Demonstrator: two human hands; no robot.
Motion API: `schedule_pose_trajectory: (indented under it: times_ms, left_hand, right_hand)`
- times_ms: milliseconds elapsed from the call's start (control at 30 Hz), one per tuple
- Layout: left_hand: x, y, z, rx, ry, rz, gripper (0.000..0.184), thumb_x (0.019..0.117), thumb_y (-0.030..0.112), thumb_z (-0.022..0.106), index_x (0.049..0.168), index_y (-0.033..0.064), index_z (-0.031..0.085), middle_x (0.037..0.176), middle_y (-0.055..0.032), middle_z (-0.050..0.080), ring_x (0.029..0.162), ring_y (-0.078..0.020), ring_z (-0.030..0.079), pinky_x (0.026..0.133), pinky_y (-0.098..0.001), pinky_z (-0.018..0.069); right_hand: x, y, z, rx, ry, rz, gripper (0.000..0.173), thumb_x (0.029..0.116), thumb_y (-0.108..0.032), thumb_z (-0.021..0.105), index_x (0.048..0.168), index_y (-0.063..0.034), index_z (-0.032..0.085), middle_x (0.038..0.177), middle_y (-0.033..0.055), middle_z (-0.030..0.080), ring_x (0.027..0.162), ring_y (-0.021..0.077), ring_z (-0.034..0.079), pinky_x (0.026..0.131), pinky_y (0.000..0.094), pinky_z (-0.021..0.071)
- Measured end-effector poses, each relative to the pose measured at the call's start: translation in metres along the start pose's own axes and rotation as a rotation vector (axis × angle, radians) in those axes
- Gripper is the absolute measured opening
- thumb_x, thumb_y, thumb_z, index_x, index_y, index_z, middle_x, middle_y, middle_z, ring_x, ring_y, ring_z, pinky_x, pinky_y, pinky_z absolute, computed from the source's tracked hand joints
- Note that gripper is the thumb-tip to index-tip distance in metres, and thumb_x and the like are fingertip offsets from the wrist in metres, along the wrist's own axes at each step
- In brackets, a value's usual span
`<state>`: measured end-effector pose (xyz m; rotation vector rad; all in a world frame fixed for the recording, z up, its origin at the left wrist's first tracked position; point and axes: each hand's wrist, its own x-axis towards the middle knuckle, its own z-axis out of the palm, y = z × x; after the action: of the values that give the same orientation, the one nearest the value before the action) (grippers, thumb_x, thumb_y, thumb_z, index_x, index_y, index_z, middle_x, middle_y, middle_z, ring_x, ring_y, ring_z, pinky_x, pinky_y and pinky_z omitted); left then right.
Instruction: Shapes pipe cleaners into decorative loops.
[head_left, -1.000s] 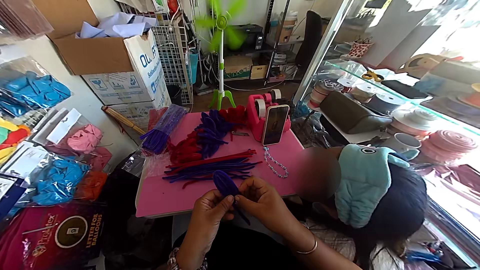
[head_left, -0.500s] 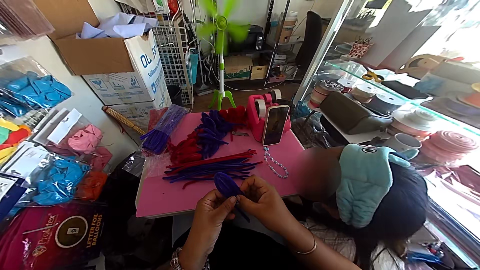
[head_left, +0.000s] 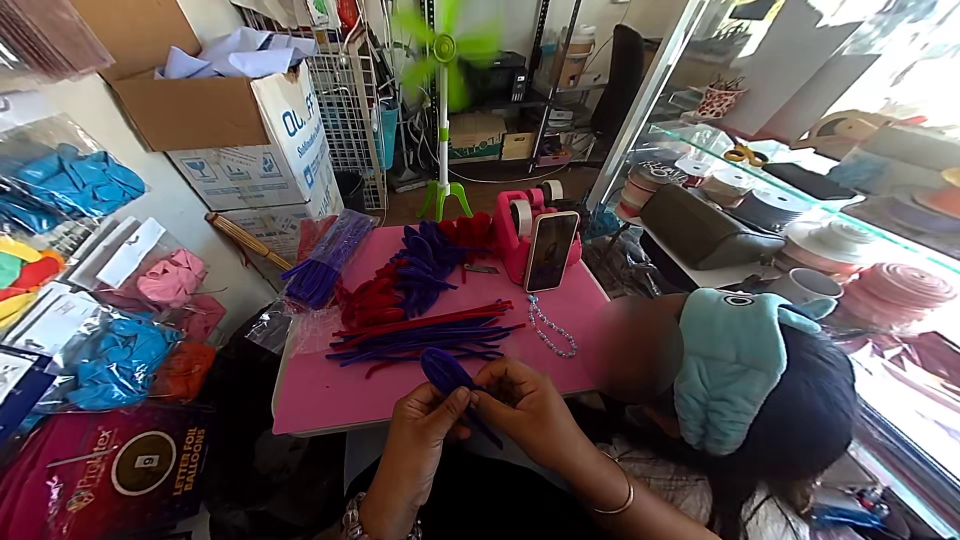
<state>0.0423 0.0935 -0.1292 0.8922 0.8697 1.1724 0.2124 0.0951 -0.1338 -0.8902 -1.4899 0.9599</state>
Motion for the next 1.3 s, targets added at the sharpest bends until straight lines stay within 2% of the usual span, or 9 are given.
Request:
schedule_pose_trajectory:
  times_ms: [200, 333, 567, 633, 767, 933, 1133, 1300]
  left_hand:
    - [0.000, 0.000, 0.002, 0.009, 0.041, -0.009, 0.005, 0.0946, 0.002, 0.067, 0.096, 0.0003, 0.072, 0.086, -0.0090, 0.074, 0.070, -0.0107, 0.070, 0.062, -0.0231, 0.0590]
    - [0.000, -0.002, 0.005, 0.009, 0.055, 0.010, 0.006, 0.0944, 0.002, 0.067, 0.095, 0.0002, 0.073, 0.085, -0.0081, 0.074, 0.069, -0.0087, 0.069, 0.059, -0.0206, 0.0568]
    - [0.000, -0.003, 0.007, -0.008, 0.092, -0.002, 0.006, 0.0952, 0.002, 0.066, 0.094, -0.0002, 0.072, 0.083, -0.0078, 0.073, 0.067, -0.0077, 0.068, 0.056, -0.0194, 0.0555]
    - [0.000, -0.004, 0.008, -0.013, 0.110, -0.011, 0.007, 0.0960, 0.002, 0.066, 0.094, -0.0001, 0.072, 0.083, -0.0081, 0.073, 0.067, -0.0081, 0.068, 0.056, -0.0197, 0.0553]
    - [0.002, -0.003, 0.010, -0.042, 0.145, -0.072, 0.009, 0.0983, 0.004, 0.064, 0.095, -0.0001, 0.071, 0.082, -0.0091, 0.073, 0.066, -0.0088, 0.068, 0.056, -0.0198, 0.0544]
    - [0.002, -0.003, 0.011, -0.178, 0.130, -0.172, 0.012, 0.1016, 0.008, 0.060, 0.100, -0.0008, 0.067, 0.084, -0.0118, 0.072, 0.068, -0.0133, 0.070, 0.062, -0.0253, 0.0592]
    - [0.004, -0.004, 0.012, -0.277, 0.155, -0.298, 0.013, 0.1042, 0.011, 0.057, 0.103, 0.0017, 0.066, 0.088, -0.0102, 0.072, 0.076, -0.0156, 0.071, 0.071, -0.0290, 0.0604]
    - [0.007, -0.008, 0.012, -0.308, 0.168, -0.326, 0.017, 0.1062, 0.014, 0.053, 0.103, 0.0030, 0.066, 0.087, -0.0093, 0.072, 0.079, -0.0167, 0.072, 0.075, -0.0316, 0.0609]
  right_hand:
    - [-0.004, 0.001, 0.002, 0.010, 0.043, -0.018, 0.011, 0.0939, -0.003, 0.068, 0.104, 0.0000, 0.071, 0.088, 0.0013, 0.073, 0.074, 0.0031, 0.067, 0.069, 0.0182, 0.0583]
    - [-0.005, 0.005, 0.005, 0.012, 0.073, -0.061, 0.010, 0.0931, -0.003, 0.068, 0.103, -0.0015, 0.067, 0.085, -0.0001, 0.070, 0.072, 0.0026, 0.066, 0.067, 0.0177, 0.0574]
    - [-0.006, 0.006, 0.005, -0.008, 0.069, -0.064, 0.012, 0.0932, -0.003, 0.068, 0.104, 0.0002, 0.071, 0.088, 0.0016, 0.073, 0.073, 0.0027, 0.067, 0.068, 0.0178, 0.0579]
    - [-0.007, 0.006, 0.005, -0.031, 0.065, -0.068, 0.012, 0.0934, -0.004, 0.068, 0.104, -0.0002, 0.072, 0.091, 0.0023, 0.073, 0.074, 0.0032, 0.067, 0.068, 0.0177, 0.0579]
    - [-0.010, 0.006, 0.005, -0.140, 0.032, -0.110, 0.024, 0.0915, -0.012, 0.074, 0.113, -0.0011, 0.073, 0.104, 0.0050, 0.072, 0.085, 0.0062, 0.069, 0.073, 0.0201, 0.0599]
    - [-0.013, 0.007, 0.011, -0.341, 0.081, -0.219, 0.032, 0.0862, -0.019, 0.081, 0.112, -0.0013, 0.073, 0.106, 0.0057, 0.072, 0.093, 0.0032, 0.068, 0.080, 0.0154, 0.0570]
    - [-0.012, 0.012, 0.016, -0.478, 0.154, -0.286, 0.019, 0.0895, -0.014, 0.075, 0.105, -0.0022, 0.076, 0.102, 0.0069, 0.074, 0.089, 0.0042, 0.070, 0.079, 0.0144, 0.0572]
    - [-0.012, 0.020, 0.021, -0.619, 0.202, -0.379, 0.014, 0.0915, -0.009, 0.070, 0.101, -0.0028, 0.078, 0.099, 0.0072, 0.075, 0.095, 0.0074, 0.071, 0.088, 0.0157, 0.0557]
